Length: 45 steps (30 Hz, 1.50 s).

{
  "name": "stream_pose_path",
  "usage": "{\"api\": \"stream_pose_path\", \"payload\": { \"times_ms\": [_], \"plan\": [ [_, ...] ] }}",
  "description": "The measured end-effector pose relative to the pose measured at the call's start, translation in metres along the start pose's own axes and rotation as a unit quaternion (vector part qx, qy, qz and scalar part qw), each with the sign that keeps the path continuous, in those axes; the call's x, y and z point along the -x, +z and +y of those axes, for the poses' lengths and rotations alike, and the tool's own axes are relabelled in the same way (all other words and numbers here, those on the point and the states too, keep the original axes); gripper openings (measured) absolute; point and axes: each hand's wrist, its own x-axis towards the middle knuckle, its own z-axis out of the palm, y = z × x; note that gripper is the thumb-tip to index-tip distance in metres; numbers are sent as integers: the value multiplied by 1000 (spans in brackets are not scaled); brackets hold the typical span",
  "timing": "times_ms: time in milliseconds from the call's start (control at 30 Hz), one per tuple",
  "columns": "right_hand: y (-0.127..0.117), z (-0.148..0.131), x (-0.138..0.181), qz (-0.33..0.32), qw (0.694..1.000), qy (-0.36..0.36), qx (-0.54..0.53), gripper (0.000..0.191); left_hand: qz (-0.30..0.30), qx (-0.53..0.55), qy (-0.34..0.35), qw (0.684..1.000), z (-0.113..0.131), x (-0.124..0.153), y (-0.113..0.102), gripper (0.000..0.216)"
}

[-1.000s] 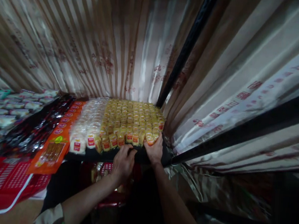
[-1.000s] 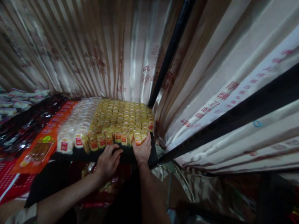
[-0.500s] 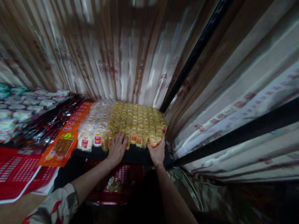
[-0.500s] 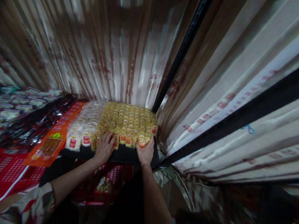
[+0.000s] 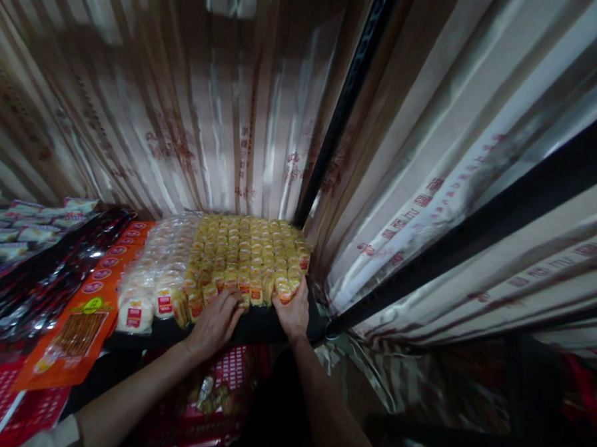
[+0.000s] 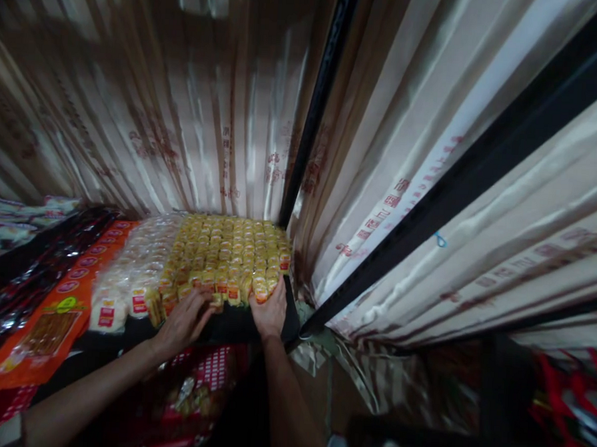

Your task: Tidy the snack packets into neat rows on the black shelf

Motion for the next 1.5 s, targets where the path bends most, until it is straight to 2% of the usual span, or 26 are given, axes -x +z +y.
{"api": "stream_pose_path", "payload": {
  "times_ms": [133, 267, 367, 467, 667, 767, 1033, 1167, 1333, 1500],
  "plan": [
    [2, 2, 1, 10, 1000, -10, 2, 84, 63, 78, -72, 992, 18, -55, 0, 13],
    [3, 3, 1, 17, 1000, -19, 4, 82, 73, 159, -109, 979, 34, -121, 29, 20],
    [3, 3, 0, 21, 999, -24, 2, 82, 29, 178, -112, 977, 42, -158, 57, 32],
    [2, 2, 0, 23, 999, -31, 0, 81, -37, 174, -65, 982, 43, -179, 81, 45],
    [2, 2, 1, 29, 999, -32, 3, 79, -169, 86, -42, 981, 36, -191, 104, 34],
    [2, 2, 1, 30, 999, -38, 0, 79, -206, 40, -31, 977, 34, -192, 109, 31],
    [1, 3, 0, 34, 998, -57, -3, 78, -228, -16, 4, 973, 24, -190, 122, 38],
    [-1, 1, -1, 32, 997, -71, -6, 81, -233, -55, 29, 970, 29, -190, 123, 30],
    [0, 2, 0, 23, 998, -65, -11, 82, -233, -68, -3, 970, 37, -196, 131, 25],
    [2, 3, 0, 10, 998, -53, -14, 82, -232, -72, -23, 970, 35, -200, 142, 27]
  ]
}}
